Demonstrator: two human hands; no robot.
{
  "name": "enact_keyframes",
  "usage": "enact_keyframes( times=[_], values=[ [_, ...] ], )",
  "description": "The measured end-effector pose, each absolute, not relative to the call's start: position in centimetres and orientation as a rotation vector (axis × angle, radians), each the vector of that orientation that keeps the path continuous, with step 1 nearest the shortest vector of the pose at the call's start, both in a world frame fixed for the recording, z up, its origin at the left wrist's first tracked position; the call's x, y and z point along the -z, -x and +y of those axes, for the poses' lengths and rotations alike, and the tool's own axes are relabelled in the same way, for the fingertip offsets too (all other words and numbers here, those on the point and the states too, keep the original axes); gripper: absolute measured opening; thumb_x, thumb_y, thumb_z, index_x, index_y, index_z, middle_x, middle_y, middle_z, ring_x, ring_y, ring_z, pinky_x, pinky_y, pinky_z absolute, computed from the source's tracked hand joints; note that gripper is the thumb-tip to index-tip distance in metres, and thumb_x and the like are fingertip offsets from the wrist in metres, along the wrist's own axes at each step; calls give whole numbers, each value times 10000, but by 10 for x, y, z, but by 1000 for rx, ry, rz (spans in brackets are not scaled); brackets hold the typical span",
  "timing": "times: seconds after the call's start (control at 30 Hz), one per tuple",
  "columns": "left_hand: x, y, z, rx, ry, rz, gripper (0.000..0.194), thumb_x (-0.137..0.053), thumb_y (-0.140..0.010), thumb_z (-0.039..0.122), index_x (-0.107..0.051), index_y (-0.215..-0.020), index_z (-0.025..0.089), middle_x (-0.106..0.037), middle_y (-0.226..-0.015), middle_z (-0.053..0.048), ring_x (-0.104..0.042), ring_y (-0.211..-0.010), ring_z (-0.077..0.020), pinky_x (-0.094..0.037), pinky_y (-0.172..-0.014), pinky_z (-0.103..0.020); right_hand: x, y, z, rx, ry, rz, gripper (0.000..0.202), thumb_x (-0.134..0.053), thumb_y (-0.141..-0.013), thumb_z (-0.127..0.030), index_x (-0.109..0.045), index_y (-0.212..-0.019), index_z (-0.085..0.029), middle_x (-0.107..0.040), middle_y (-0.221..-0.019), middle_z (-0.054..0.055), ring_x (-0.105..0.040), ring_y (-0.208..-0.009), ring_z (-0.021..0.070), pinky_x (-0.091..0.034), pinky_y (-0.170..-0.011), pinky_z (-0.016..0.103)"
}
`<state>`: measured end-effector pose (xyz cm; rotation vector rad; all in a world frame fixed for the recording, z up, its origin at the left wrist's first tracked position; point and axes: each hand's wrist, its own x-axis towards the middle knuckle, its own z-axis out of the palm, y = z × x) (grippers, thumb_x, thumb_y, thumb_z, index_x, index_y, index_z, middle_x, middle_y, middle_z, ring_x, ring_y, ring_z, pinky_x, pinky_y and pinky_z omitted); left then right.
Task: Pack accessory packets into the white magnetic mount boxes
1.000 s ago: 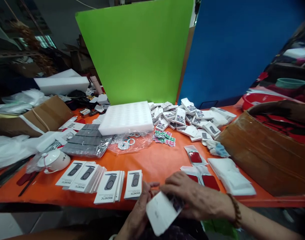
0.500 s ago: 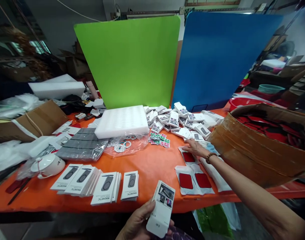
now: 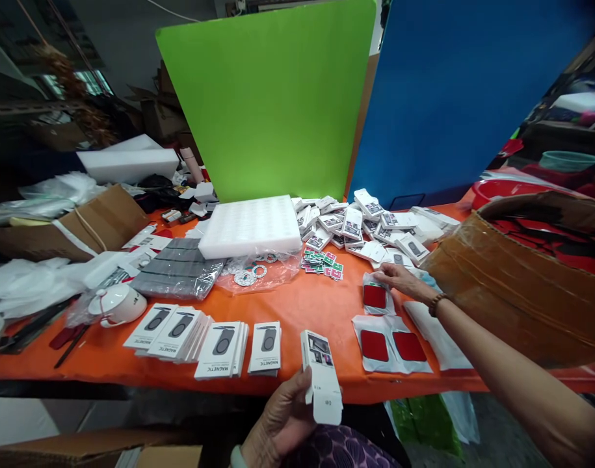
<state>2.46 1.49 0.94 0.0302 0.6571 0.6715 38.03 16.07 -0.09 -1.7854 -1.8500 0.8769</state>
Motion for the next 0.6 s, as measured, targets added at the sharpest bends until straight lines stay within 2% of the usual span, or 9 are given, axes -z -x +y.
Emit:
enact_keyframes(
  times=[0.07, 0.13, 0.23, 0.3, 0.4, 0.6],
  values=[
    [-10, -31, 19, -682, 37, 665, 212, -718, -743, 159, -674, -931, 71, -741, -818, -87, -687, -732, -196, -503, -768, -318, -1, -376, 160, -897, 1774, -1848, 270, -556, -744, -451, -484, -763, -192, -521, -746, 2, -461, -678, 156, -384, -631, 283],
    [-11, -36, 22, -691, 67, 657, 191, -700, -715, 80, -672, -904, 62, -739, -801, -87, -683, -729, -197, -506, -784, -333, -3, -372, 162, -943, 1763, -1846, 246, -617, -682, -377, -526, -797, -180, -550, -786, 11, -480, -712, 164, -394, -654, 286],
    [-11, -40, 26, -713, 110, 655, 171, -667, -693, 7, -664, -855, 61, -736, -807, -96, -687, -772, -215, -509, -832, -375, -6, -370, 164, -1082, 1743, -1848, 283, -620, -668, -345, -604, -874, -152, -592, -781, 20, -508, -678, 165, -410, -614, 283],
    [-11, -42, 27, -739, 144, 671, 137, -666, -719, 14, -655, -838, 82, -733, -809, -85, -687, -786, -211, -518, -826, -382, -9, -370, 163, -1175, 1733, -1852, 303, -623, -678, -363, -641, -885, -143, -609, -743, 24, -514, -625, 161, -408, -563, 278],
    [-8, -45, 28, -804, 163, 710, 121, -696, -740, 42, -642, -811, 123, -727, -810, -53, -686, -796, -192, -530, -804, -370, -14, -369, 157, -1250, 1726, -1845, 300, -646, -687, -380, -665, -890, -160, -644, -776, 41, -552, -662, 175, -428, -565, 272],
    [1, -53, 30, -914, 64, 675, 217, -786, -668, 58, -626, -787, 145, -692, -746, -10, -659, -710, -149, -534, -793, -350, -18, -362, 145, -1273, 1758, -1813, 311, -676, -663, -345, -641, -904, -153, -653, -840, 47, -567, -686, 169, -455, -581, 261]
  ],
)
